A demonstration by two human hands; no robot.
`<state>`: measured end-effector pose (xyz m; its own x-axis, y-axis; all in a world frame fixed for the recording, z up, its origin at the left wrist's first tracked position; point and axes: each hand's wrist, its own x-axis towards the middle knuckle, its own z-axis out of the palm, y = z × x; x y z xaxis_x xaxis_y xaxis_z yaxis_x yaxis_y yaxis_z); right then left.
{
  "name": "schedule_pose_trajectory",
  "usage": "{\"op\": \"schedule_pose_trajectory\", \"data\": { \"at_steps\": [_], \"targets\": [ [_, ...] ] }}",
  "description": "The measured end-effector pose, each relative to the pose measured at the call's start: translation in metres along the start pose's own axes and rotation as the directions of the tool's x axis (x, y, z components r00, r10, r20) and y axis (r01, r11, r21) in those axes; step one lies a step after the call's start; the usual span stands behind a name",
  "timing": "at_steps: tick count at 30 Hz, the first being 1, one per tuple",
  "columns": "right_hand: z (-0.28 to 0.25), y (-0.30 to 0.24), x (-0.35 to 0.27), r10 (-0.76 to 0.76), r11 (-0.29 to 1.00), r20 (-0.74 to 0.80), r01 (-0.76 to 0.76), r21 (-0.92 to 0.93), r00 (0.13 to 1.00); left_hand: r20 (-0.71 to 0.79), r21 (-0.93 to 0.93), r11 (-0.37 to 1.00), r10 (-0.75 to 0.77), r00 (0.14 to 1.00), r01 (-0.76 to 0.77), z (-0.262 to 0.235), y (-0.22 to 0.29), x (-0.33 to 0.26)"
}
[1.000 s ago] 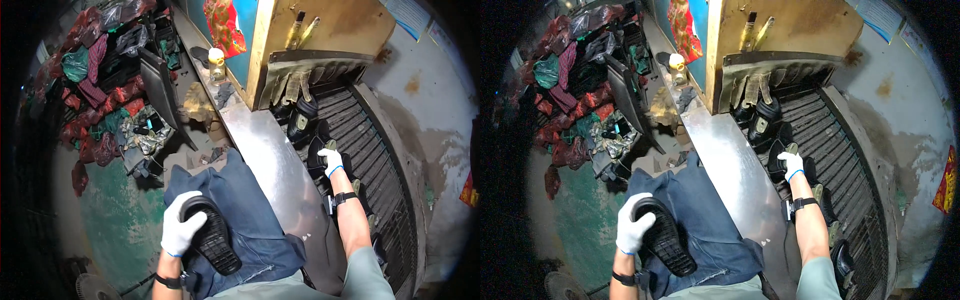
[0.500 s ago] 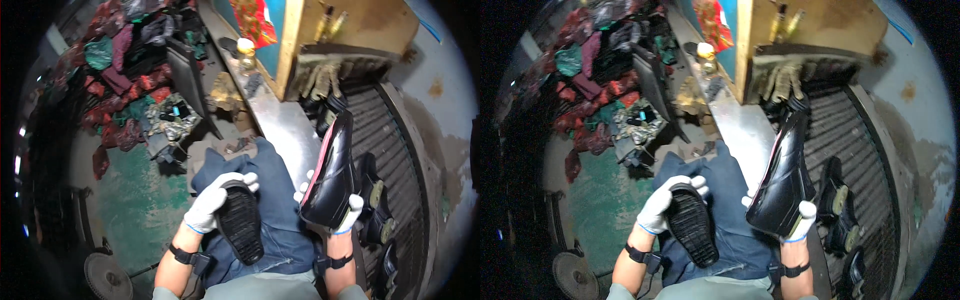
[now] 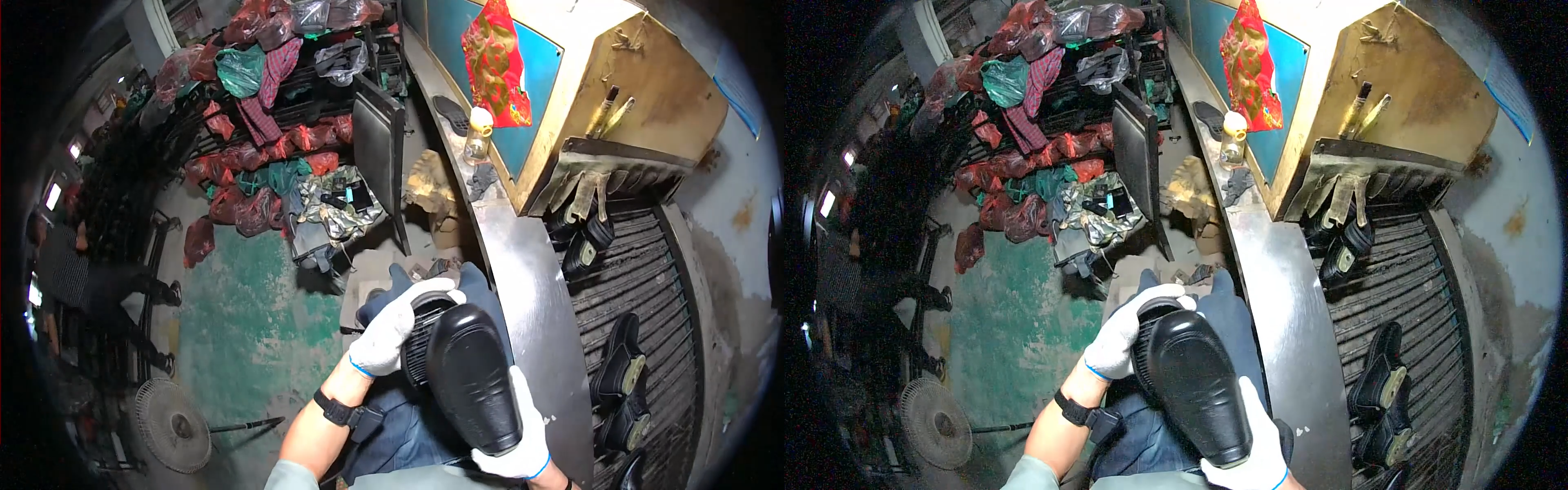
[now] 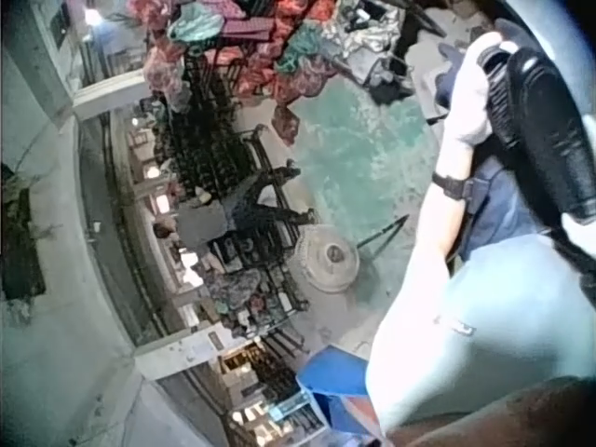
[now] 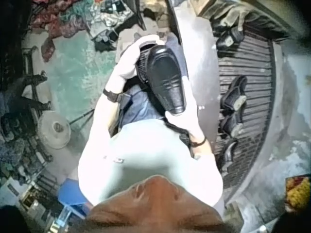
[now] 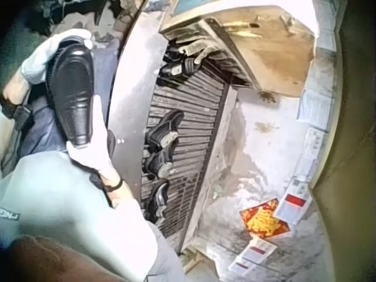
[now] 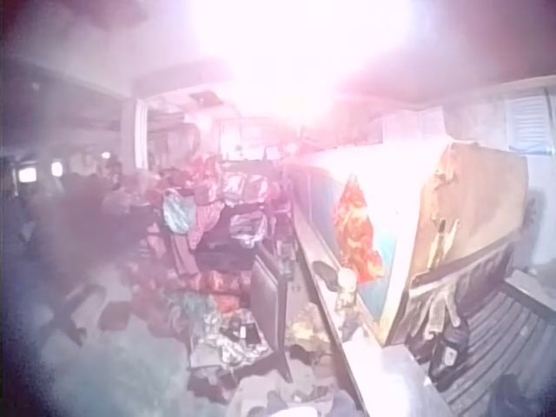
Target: The recorder is picking up black leather shoes from a conveyor belt, inspecting them, and placing them back.
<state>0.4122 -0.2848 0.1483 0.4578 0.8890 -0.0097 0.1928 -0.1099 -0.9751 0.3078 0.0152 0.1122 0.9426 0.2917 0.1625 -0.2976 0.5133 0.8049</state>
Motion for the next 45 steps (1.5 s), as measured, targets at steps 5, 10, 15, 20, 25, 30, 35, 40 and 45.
{"op": "schedule_pose_trajectory", "data": {
  "at_steps": [5,10,15,20,25,30,35,40,45],
  "targets": [
    [0.006,0.012,-0.005,-0.004,0.994,0.048,0.009,-0.11,0.999,-0.011,0.054,0.998,-0.029,1.0,0.03,0.004,0.01,0.001],
    [0.01,0.015,-0.002,0.042,0.997,0.042,-0.039,-0.071,0.998,0.031,0.153,0.988,-0.011,0.999,0.006,0.007,0.016,0.004],
    [0.014,0.014,-0.001,0.05,0.999,0.046,-0.05,-0.011,0.998,0.023,0.122,0.992,-0.049,0.999,0.046,0.008,0.017,0.003],
    [0.014,0.014,0.004,0.068,0.997,0.051,-0.069,0.02,0.996,0.012,0.116,0.991,-0.064,0.998,0.062,0.01,0.019,0.004],
    [0.017,0.016,0.009,0.083,0.996,0.059,-0.084,0.011,0.995,0.007,0.154,0.986,-0.072,0.997,0.07,0.003,0.011,-0.003],
    [0.017,0.032,0.014,0.046,0.993,0.064,-0.053,0.104,0.997,-0.026,0.181,0.98,-0.075,0.997,0.078,0.008,0.023,0.001],
    [0.018,0.053,0.043,-0.311,0.935,0.059,0.317,-0.157,0.948,-0.002,0.621,0.767,-0.202,0.979,0.159,0.043,0.113,0.02],
    [0.001,0.054,0.093,-0.358,0.905,0.258,0.401,-0.139,0.897,0.448,0.88,0.25,-0.148,0.882,-0.404,0.089,0.116,-0.014],
    [-0.006,0.05,0.128,-0.084,0.633,0.121,-0.041,0.773,0.989,0.758,0.585,-0.054,-0.319,0.569,-0.81,0.076,-0.031,-0.097]
  ]
}}
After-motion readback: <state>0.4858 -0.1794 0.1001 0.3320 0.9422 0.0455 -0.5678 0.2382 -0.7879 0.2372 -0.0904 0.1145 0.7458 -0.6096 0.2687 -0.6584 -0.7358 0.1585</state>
